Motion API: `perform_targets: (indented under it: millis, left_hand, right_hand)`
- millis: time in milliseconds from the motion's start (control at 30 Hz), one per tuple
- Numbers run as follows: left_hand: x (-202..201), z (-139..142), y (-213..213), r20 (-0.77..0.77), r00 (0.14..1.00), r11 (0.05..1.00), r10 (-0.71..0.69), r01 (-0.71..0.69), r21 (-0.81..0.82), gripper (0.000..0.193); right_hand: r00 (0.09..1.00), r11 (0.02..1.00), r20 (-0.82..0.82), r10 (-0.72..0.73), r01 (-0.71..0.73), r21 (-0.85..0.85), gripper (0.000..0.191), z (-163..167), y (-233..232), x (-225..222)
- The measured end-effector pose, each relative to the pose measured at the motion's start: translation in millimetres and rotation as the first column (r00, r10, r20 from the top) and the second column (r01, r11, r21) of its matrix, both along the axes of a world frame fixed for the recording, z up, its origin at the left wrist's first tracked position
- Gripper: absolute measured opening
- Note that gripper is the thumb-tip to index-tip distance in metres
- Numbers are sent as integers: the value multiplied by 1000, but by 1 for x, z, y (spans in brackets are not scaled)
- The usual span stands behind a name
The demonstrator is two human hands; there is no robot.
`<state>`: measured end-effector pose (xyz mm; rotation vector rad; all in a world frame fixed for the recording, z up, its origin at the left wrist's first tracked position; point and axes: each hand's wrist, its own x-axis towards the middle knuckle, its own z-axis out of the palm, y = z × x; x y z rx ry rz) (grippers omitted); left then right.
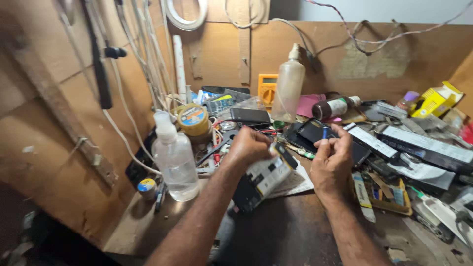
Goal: The person uses a small blue-handled screwdriver to unscrew and remove a battery from a disassembled mobile phone on a cluttered workbench. The battery is lifted out and set aside while the person continues to manipulate the phone chassis.
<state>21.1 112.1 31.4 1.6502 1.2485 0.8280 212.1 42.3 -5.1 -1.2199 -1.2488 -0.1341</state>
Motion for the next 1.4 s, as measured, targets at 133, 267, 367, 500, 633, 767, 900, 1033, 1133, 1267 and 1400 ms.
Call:
perform_targets:
  millis: [133,267,367,500,633,767,900,1033,1133,1267,1400]
  left_hand:
    - [6,50,-30,-245,954,935,175,-83,344,28]
    - [17,64,-64,-360,904,789,231,42,612,25]
    - [17,53,-75,-474,856,733,206,186,655,13]
    - [20,31,-75,-559,804,678,200,298,672,10]
    - [22,15,-70,-589,771,631,243,335,700,10]
    - [26,4,-68,-589,760,559,275,372,741,10]
    - [24,-2,-70,-568,769,505,295,379,776,14]
    - [20,-2,-77,-528,799,461,287,368,808,18]
    - [18,-1,-79,-494,827,457,270,341,821,21]
    - [21,-5,-83,-504,826,447,252,363,818,19]
    - [20,-8,-82,-461,841,405,283,331,852,21]
  right_hand:
    - [999,1000,-21,-28,28,-4,34,-7,3,1]
    - [998,998,-37,-52,51,-24,35,-5,4,-2]
    - [995,996,-56,-84,82,-41,35,-3,1,-6]
    - [996,997,-38,-75,74,-23,35,0,1,-7]
    - [995,997,-78,-56,52,-54,34,0,1,-8]
    - [997,998,-41,-64,64,-8,34,-1,1,-8]
    - [998,998,-30,-60,59,-12,35,-3,1,-8]
    - [997,998,-45,-63,63,0,34,-4,4,-8]
    - [998,998,-39,-55,55,11,35,-6,4,-8]
    - [999,1000,-36,-22,22,7,35,-9,6,-5]
    - [999,999,-40,-37,37,3,33,-5,4,-8]
